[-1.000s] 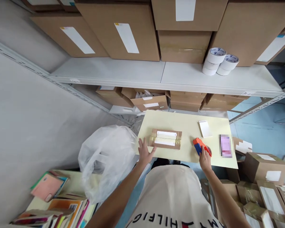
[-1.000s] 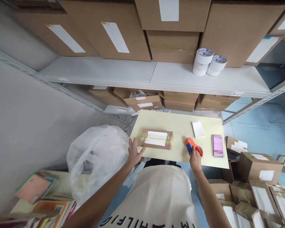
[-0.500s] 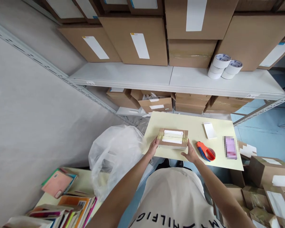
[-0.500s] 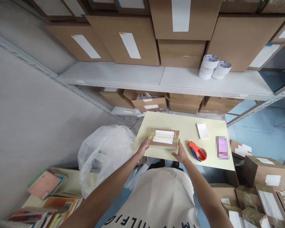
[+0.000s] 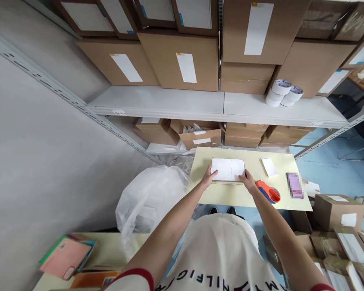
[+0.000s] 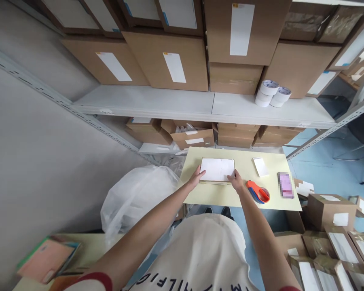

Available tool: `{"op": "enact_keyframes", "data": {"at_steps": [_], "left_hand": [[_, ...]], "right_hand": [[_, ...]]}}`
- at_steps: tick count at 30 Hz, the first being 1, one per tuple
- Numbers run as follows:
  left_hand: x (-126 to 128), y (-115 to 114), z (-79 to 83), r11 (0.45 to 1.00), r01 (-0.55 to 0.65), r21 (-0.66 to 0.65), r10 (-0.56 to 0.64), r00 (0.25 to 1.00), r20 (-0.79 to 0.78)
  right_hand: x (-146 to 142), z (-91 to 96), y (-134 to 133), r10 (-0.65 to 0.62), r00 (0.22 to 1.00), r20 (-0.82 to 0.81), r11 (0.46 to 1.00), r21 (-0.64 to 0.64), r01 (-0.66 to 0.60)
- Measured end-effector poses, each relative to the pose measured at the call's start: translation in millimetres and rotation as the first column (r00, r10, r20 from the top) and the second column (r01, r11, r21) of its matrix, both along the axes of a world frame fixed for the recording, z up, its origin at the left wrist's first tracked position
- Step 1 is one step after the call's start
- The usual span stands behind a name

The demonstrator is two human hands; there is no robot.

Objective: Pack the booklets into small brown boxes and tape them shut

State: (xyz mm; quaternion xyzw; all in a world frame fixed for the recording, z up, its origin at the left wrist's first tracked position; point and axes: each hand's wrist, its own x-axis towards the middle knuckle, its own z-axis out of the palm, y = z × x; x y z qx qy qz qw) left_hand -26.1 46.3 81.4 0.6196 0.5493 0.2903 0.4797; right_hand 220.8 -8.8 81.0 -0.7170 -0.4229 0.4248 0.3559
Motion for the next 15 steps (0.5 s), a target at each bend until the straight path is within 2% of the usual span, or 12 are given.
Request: {"op": "enact_keyframes", "data": {"at_steps": [2, 4, 7, 9, 12, 15], "left_hand": [[-5.8, 1.6, -4.7, 0.998, 0.005, -0.057, -0.007, 1.0, -0.023], [-15.9, -4.7, -8.9, 0.996, 0.054, -0.075, -0.06, 0.995, -0.083], [-30.5, -23.1, -10.7, 0.984, 0.174, 0.019, -0.164, 0.954, -0.25], [-32.6, -34.0, -6.3, 0.964, 0.242, 0.115, -0.187, 0.915, -0.356], [-17.8, -39.3, 7.2, 0.901, 0.374, 0.221, -0.234, 0.846, -0.479], [10.8, -33.0, 19.8, 0.814, 0.534, 0.23, -0.334, 0.753, -0.567]], "right_hand": [[-6.0, -3.1, -7.8, -0.026, 0.999, 0.023, 1.0, -0.006, 0.026], [-8.1, -10.8, -28.8, -0.059, 0.995, 0.083, 0.998, 0.006, 0.059], [-0.6, -26.9, -78.9, -0.101, 0.959, 0.266, 0.993, 0.081, 0.082], [11.4, -34.2, -113.6, -0.149, 0.9, 0.41, 0.985, 0.14, 0.1], [34.6, -33.0, -147.2, -0.233, 0.782, 0.578, 0.971, 0.179, 0.157], [54.6, -22.9, -152.5, -0.204, 0.716, 0.667, 0.977, 0.098, 0.187]]}}
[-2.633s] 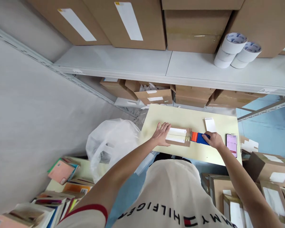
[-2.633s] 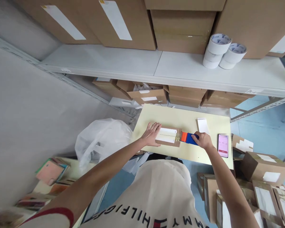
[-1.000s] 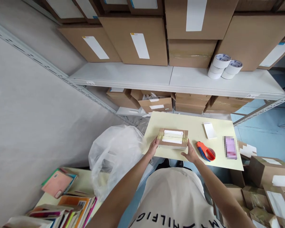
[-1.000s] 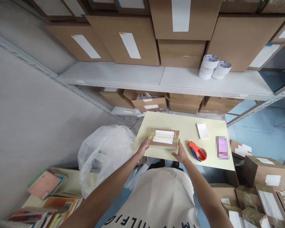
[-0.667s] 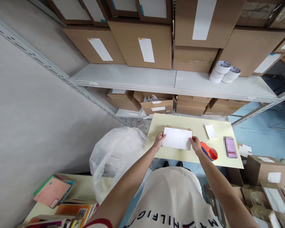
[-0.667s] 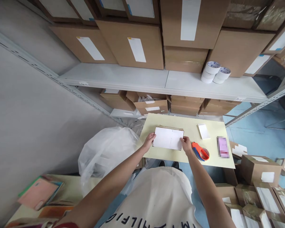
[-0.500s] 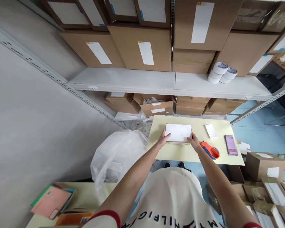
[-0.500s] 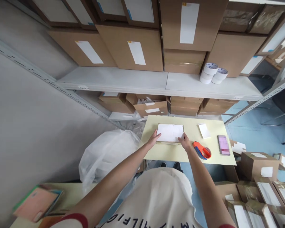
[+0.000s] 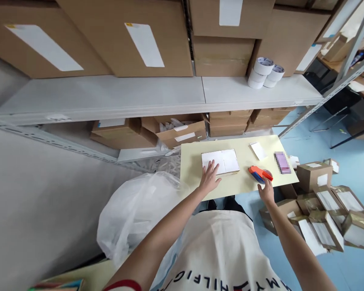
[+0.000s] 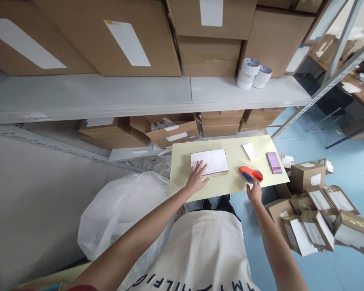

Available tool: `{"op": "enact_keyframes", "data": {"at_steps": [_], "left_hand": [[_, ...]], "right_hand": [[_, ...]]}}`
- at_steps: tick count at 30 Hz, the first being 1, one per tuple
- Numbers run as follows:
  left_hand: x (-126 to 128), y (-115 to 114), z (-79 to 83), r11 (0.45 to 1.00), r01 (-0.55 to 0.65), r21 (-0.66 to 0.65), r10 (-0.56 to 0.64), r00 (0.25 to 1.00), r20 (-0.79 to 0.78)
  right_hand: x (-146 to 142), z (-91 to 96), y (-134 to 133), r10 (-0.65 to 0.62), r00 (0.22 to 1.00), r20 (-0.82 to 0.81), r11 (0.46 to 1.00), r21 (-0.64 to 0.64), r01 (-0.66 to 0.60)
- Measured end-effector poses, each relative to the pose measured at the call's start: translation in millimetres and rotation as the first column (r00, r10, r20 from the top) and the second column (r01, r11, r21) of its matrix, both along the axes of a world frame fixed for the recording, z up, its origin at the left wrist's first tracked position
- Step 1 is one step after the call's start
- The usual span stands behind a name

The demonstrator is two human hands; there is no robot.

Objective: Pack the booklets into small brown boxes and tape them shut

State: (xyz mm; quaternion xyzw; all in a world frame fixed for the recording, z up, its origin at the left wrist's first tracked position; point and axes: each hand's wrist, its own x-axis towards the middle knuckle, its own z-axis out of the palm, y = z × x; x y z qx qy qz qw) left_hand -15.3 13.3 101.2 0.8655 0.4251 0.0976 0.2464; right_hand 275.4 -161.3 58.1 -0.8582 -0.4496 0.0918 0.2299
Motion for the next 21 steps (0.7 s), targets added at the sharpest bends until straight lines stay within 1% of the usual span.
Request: {"op": "enact_keyframes", "data": {"at_steps": [2, 5, 8, 10, 12, 13, 15, 16, 17, 18, 19, 20, 21], "left_hand": [[17.9, 6.3, 3.0, 0.998, 0.066, 0.004, -0.065, 0.996, -0.053], [32.8, 15.5, -0.1, 0.994, 0.104, -0.011, -0.105, 0.988, -0.117], [32.4, 24.2, -5.3, 0.992, 0.125, -0.006, -0.125, 0.979, -0.159], [27.1, 30.1, -6.3, 0.991, 0.13, 0.015, -0.124, 0.969, -0.215], [21.6, 35.7, -2.7, 0.989, 0.145, 0.022, -0.133, 0.95, -0.281], [20.4, 38.6, 1.4, 0.988, 0.153, 0.013, -0.142, 0.944, -0.299], [24.9, 44.5, 15.5, 0.989, 0.149, -0.021, -0.149, 0.95, -0.275], [32.2, 47.9, 25.0, 0.99, 0.136, -0.041, -0.142, 0.963, -0.228], [43.6, 51.6, 35.6, 0.991, 0.115, -0.066, -0.125, 0.979, -0.164], [59.1, 55.7, 46.6, 0.99, 0.096, -0.102, -0.105, 0.991, -0.085], [78.0, 60.1, 57.1, 0.982, 0.09, -0.165, -0.091, 0.996, 0.002], [99.4, 64.8, 66.5, 0.958, 0.096, -0.269, -0.078, 0.994, 0.076], [122.0, 69.7, 74.1, 0.91, 0.099, -0.402, -0.052, 0.991, 0.127]], "right_hand": [[8.9, 5.2, 6.5, 0.016, 1.0, 0.019, 0.992, -0.128, -0.014], [17.4, 5.6, 20.2, 0.063, 0.997, 0.039, 0.952, -0.303, -0.048], [24.9, 0.1, 33.6, 0.075, 0.996, 0.037, 0.918, -0.392, -0.055], [31.4, -2.5, 42.6, 0.069, 0.998, 0.01, 0.912, -0.405, -0.059], [39.7, -1.5, 51.2, 0.058, 0.997, -0.043, 0.93, -0.362, -0.07], [44.3, 0.7, 54.9, 0.054, 0.995, -0.089, 0.948, -0.309, -0.079], [53.2, 8.1, 60.2, 0.056, 0.968, -0.244, 0.981, -0.167, -0.099], [56.9, 12.8, 61.8, 0.067, 0.934, -0.35, 0.99, -0.092, -0.105], [59.8, 17.5, 62.8, 0.083, 0.881, -0.466, 0.994, -0.026, -0.107], [61.7, 21.9, 63.4, 0.102, 0.812, -0.575, 0.994, 0.029, -0.104], [62.5, 25.6, 64.0, 0.119, 0.732, -0.671, 0.993, 0.071, -0.097], [62.5, 28.3, 64.8, 0.135, 0.648, -0.75, 0.991, 0.102, -0.088], [61.8, 30.0, 65.8, 0.146, 0.57, -0.809, 0.989, 0.126, -0.076]]}}
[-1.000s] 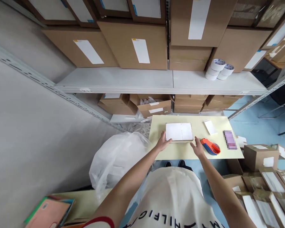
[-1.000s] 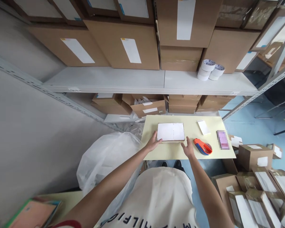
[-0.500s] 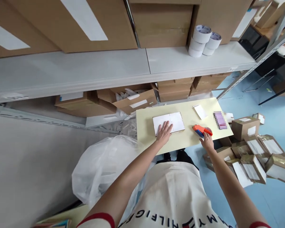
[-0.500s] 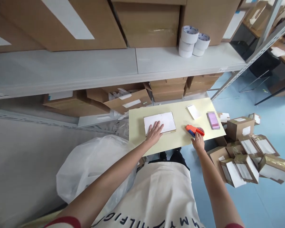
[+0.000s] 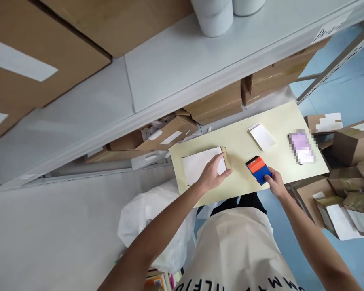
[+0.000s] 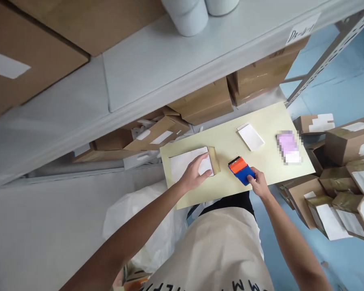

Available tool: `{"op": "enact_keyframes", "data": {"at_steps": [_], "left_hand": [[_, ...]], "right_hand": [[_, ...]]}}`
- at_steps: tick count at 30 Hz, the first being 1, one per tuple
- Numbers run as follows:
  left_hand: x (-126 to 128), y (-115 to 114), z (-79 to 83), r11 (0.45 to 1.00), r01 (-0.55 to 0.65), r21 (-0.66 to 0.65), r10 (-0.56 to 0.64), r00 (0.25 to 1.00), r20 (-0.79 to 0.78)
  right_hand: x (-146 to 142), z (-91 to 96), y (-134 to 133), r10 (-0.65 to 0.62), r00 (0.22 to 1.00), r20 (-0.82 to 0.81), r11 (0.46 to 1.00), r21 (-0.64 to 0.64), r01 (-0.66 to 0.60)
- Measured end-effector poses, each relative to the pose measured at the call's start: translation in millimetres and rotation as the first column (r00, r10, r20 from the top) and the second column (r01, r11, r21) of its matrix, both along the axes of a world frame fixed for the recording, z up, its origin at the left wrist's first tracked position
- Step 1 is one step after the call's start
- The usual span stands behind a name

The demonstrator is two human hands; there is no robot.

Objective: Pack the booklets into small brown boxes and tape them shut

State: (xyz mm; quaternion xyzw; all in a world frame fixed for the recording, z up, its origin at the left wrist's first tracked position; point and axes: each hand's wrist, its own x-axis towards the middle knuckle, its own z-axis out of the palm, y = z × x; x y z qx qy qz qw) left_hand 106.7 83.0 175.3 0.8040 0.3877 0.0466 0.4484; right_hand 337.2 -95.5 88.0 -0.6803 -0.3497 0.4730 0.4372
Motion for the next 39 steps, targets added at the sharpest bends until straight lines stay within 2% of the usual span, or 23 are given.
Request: {"op": "enact_keyframes", "data": {"at_steps": [1, 2, 4, 6, 8, 11, 15, 17, 19, 22, 24, 26, 28, 29, 32, 33, 35, 37, 38, 39], "left_hand": [[22.3, 5.0, 5.5, 0.985, -0.01, -0.171, 0.013, 1.0, 0.016], [43.1, 9.8, 8.9, 0.946, -0.004, -0.325, 0.008, 1.0, 0.012], [76.4, 19.0, 9.9, 0.887, -0.006, -0.461, -0.002, 1.0, -0.016], [97.1, 27.4, 5.6, 0.886, -0.004, -0.464, -0.044, 0.995, -0.092], [108.0, 36.1, -0.8, 0.916, 0.006, -0.4, -0.097, 0.973, -0.208], [116.4, 51.4, -11.2, 0.95, 0.071, -0.305, -0.198, 0.89, -0.411], [123.9, 70.4, -24.2, 0.938, 0.252, -0.238, -0.346, 0.664, -0.662], [126.1, 75.3, -29.7, 0.907, 0.367, -0.205, -0.388, 0.541, -0.746], [127.3, 74.6, -34.9, 0.846, 0.488, -0.214, -0.433, 0.396, -0.809], [127.2, 63.1, -43.6, 0.731, 0.638, -0.244, -0.454, 0.186, -0.872], [125.1, 52.2, -50.2, 0.641, 0.719, -0.268, -0.468, 0.09, -0.879], [121.4, 43.4, -56.3, 0.558, 0.773, -0.301, -0.504, 0.028, -0.863], [117.1, 40.1, -60.5, 0.535, 0.792, -0.295, -0.524, 0.037, -0.851], [114.9, 41.1, -61.4, 0.55, 0.793, -0.261, -0.518, 0.079, -0.852], [106.9, 51.9, -57.3, 0.615, 0.782, -0.097, -0.47, 0.266, -0.842], [102.5, 56.5, -54.2, 0.618, 0.782, -0.078, -0.49, 0.307, -0.816], [89.3, 64.2, -47.4, 0.57, 0.806, -0.16, -0.637, 0.311, -0.706], [71.1, 69.3, -43.4, 0.484, 0.824, -0.296, -0.788, 0.264, -0.556], [61.4, 71.7, -43.3, 0.455, 0.818, -0.351, -0.829, 0.246, -0.502], [52.0, 74.5, -44.5, 0.448, 0.805, -0.389, -0.846, 0.242, -0.475]], "right_hand": [[-0.9, 0.7, 1.5, 0.0, 0.997, -0.081, 1.0, 0.008, 0.001], [-1.7, 0.6, 3.4, 0.0, 0.99, -0.143, 1.0, 0.01, 0.001], [-2.2, -1.0, 8.5, 0.008, 0.974, -0.228, 1.0, -0.002, -0.009], [-1.3, -2.8, 15.2, 0.014, 0.958, -0.286, 0.999, -0.025, -0.022], [-0.7, -3.8, 22.5, -0.006, 0.94, -0.341, 0.998, -0.066, -0.018], [-5.1, -5.3, 29.0, -0.114, 0.893, -0.435, 0.976, -0.219, 0.018], [-24.3, -15.2, 13.9, -0.25, 0.788, -0.562, 0.905, -0.426, -0.016], [-38.2, -23.7, -1.7, -0.298, 0.761, -0.577, 0.867, -0.497, -0.037], [-53.7, -32.4, -15.0, -0.326, 0.746, -0.581, 0.834, -0.549, -0.063], [-77.6, -42.5, -22.2, -0.34, 0.722, -0.603, 0.812, -0.575, -0.098], [-92.0, -46.7, -19.9, -0.343, 0.704, -0.622, 0.813, -0.572, -0.109], [-103.8, -49.5, -16.5, -0.344, 0.694, -0.633, 0.814, -0.569, -0.115], [-112.9, -51.0, -14.5, -0.349, 0.688, -0.636, 0.809, -0.576, -0.121], [-116.5, -51.4, -14.1, -0.351, 0.686, -0.638, 0.806, -0.579, -0.127], [-124.1, -51.0, -14.8, -0.342, 0.672, -0.657, 0.814, -0.564, -0.137], [-125.5, -50.6, -15.2, -0.338, 0.667, -0.664, 0.82, -0.556, -0.139], [-126.0, -50.1, -16.1, -0.339, 0.662, -0.669, 0.818, -0.556, -0.144], [-123.0, -50.1, -16.1, -0.341, 0.661, -0.668, 0.8, -0.576, -0.169], [-120.2, -50.3, -15.3, -0.338, 0.664, -0.667, 0.787, -0.587, -0.19], [-116.6, -50.6, -13.4, -0.328, 0.669, -0.666, 0.777, -0.594, -0.21]]}}
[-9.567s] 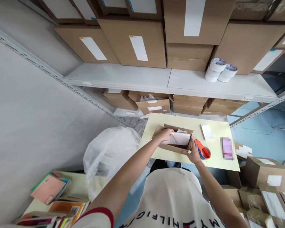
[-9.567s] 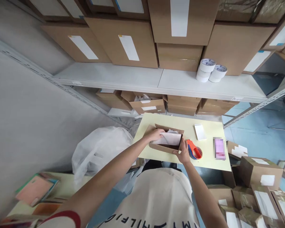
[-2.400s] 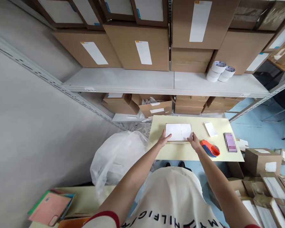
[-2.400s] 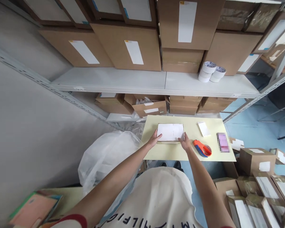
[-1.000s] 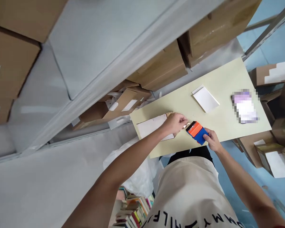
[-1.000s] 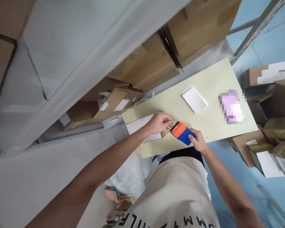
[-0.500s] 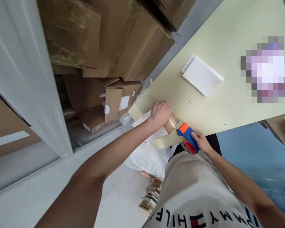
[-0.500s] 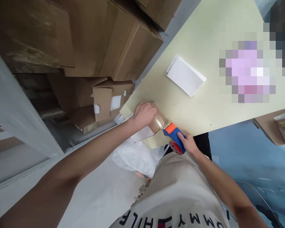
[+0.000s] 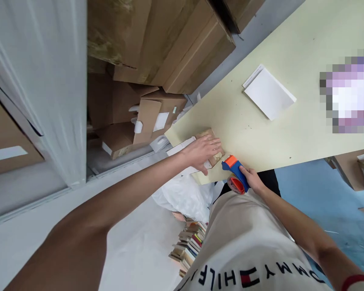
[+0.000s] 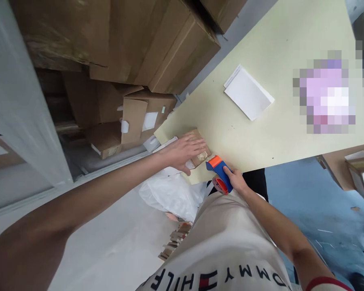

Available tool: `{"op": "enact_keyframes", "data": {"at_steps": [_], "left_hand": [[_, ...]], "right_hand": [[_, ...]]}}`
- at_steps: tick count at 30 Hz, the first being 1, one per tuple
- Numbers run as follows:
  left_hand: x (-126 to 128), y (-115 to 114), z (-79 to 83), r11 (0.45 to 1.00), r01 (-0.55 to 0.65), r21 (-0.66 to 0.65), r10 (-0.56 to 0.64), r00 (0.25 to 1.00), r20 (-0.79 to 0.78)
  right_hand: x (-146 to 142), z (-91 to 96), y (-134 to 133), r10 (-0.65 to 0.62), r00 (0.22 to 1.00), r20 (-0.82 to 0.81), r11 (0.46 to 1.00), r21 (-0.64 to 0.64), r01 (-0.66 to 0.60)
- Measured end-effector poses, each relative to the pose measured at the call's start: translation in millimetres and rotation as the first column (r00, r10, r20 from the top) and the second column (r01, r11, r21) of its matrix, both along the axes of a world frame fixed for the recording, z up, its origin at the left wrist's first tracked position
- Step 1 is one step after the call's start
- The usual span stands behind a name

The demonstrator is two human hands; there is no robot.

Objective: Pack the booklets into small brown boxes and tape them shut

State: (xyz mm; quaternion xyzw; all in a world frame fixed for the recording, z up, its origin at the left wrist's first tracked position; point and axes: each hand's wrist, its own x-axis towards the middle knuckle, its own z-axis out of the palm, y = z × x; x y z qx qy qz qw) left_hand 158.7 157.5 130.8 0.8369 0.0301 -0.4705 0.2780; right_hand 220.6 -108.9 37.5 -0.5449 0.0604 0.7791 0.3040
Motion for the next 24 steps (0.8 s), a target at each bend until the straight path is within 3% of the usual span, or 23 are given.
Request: {"op": "enact_keyframes", "data": {"at_steps": [4, 7, 9, 11, 13, 15, 18, 24], "left_hand": [[-25.6, 21.2, -9.9, 0.988, -0.151, 0.044, 0.151, 0.989, -0.002], [-37.7, 35.1, -12.4, 0.916, -0.35, 0.195, 0.344, 0.937, 0.065], [-47.6, 32.1, -11.5, 0.788, -0.52, 0.33, 0.494, 0.854, 0.165], [-58.3, 18.7, -11.5, 0.611, -0.678, 0.408, 0.592, 0.734, 0.333], [-67.3, 1.4, -13.7, 0.468, -0.78, 0.415, 0.628, 0.625, 0.465], [-72.7, -11.5, -16.8, 0.392, -0.827, 0.403, 0.656, 0.558, 0.508], [-75.3, -16.8, -19.2, 0.349, -0.86, 0.371, 0.674, 0.506, 0.539], [-77.8, -15.0, -19.8, 0.313, -0.883, 0.35, 0.658, 0.467, 0.591]], "right_hand": [[22.4, -2.2, 25.5, 0.02, 0.997, 0.075, 0.997, 0.077, -0.026], [45.6, -4.0, 67.8, -0.068, 0.978, 0.196, 0.98, 0.195, 0.029], [61.4, -3.1, 100.7, -0.044, 0.971, 0.235, 0.968, 0.252, -0.017], [74.0, 0.5, 129.0, 0.093, 0.953, 0.288, 0.943, 0.281, -0.177], [81.0, 5.7, 147.6, 0.235, 0.891, 0.388, 0.883, 0.299, -0.363], [82.3, 10.0, 156.1, 0.303, 0.827, 0.474, 0.799, 0.346, -0.491], [78.1, 12.7, 158.1, 0.323, 0.802, 0.503, 0.703, 0.441, -0.559], [75.9, 17.2, 138.6, 0.345, 0.68, 0.647, 0.691, 0.316, -0.651]]}}
